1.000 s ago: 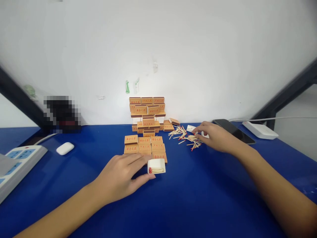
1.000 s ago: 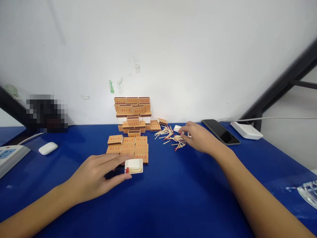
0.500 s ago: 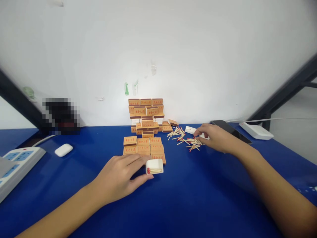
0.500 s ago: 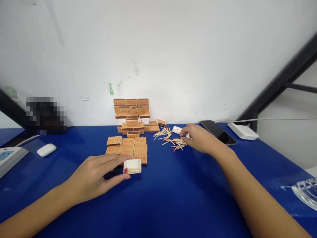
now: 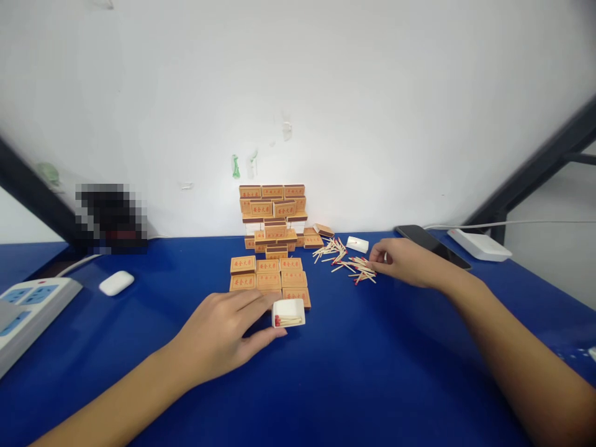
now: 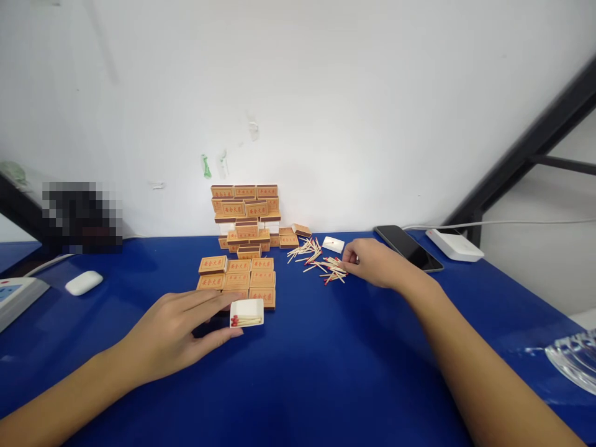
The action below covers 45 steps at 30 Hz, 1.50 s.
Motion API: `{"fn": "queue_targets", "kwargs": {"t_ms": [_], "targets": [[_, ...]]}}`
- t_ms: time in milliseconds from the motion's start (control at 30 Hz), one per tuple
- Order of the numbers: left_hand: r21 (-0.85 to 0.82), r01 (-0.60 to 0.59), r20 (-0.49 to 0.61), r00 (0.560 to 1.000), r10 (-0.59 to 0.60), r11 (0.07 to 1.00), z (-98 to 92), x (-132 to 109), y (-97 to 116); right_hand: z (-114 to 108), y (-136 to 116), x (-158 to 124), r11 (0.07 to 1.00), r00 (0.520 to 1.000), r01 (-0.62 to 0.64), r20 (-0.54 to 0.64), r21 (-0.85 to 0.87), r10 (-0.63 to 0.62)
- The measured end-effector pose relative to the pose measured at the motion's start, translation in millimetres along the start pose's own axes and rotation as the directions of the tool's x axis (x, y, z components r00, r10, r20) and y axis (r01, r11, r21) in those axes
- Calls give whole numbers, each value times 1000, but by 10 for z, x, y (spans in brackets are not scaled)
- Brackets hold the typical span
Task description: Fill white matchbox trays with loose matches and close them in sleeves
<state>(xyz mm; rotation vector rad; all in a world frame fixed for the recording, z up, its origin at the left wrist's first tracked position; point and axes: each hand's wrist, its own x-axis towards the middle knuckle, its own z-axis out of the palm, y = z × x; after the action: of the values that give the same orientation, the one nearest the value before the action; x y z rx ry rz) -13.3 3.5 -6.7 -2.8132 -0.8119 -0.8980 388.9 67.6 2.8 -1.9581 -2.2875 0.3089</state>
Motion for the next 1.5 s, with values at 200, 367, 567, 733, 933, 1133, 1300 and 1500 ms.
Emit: {"fn": "queue_targets", "kwargs": {"t_ms": [200,367,567,733,933,1133,1300,1500], "targets": [[2,5,12,1000,-5,1000,7,-21,-1,-10,40,-14,998,999,-6,44,68,3],[-2,-1,18,1000,1,1000,18,-15,-14,-69,-18,-47,998,999,-20,50,60,17],[-9,10,12,1000,-10,1000,14,-7,-12,-159,-69,-89,996,997,42,-61,78,-37],[-29,43,43,998,-42,999,16,-18,2,-147,-245,-125,973,986,145,-111,178,-126],[-87,107,62,993,-102,990,32,-18,5,-70,-717,-294,943,908,328,-295,59,-297],[-158,185,102,980,-170,970,39,-13,17,26,-1002,-453,870,849,493,-216,-3,-482],[-155,181,95,981,-167,971,43,-3,18,27,-1033,-442,869,863,489,-190,77,-469],[-176,174,84,983,-162,969,44,15,54,162,-1362,-590,750,765,629,-334,205,-551]]}}
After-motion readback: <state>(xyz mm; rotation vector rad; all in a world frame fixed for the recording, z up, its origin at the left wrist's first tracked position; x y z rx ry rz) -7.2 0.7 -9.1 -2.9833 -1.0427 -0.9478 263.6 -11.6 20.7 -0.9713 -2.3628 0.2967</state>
